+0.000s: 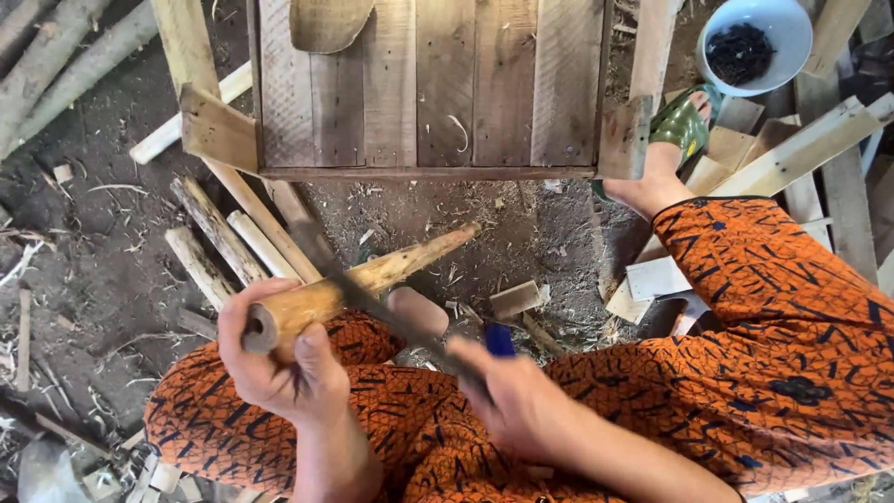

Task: Shaping a wooden branch into a chair leg using a billhook

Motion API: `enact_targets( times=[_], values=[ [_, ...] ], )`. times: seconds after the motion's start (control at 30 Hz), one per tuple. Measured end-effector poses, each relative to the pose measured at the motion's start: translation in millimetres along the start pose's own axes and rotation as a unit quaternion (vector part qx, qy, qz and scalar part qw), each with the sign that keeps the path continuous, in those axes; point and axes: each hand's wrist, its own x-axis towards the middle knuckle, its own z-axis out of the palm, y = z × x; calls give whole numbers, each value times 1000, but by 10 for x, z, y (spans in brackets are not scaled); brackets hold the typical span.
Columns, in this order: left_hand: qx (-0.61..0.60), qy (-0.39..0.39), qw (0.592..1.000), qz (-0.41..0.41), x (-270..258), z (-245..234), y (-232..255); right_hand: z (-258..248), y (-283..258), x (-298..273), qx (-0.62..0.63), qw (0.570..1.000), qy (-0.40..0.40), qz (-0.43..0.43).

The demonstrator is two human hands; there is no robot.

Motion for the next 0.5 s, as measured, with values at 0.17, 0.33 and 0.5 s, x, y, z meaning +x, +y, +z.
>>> enact_targets(
  times=[0.17,0.33,0.5],
  values=[
    [4,3,1000,17,37,-1,-13,98,1618,500,-108,984,76,117],
    [30,0,1000,7,32,86,105,-27,338,239,-92,979,13,183],
    [65,-17,997,25,46,-10,36,17,102,46,-26,998,-12,62]
  ],
)
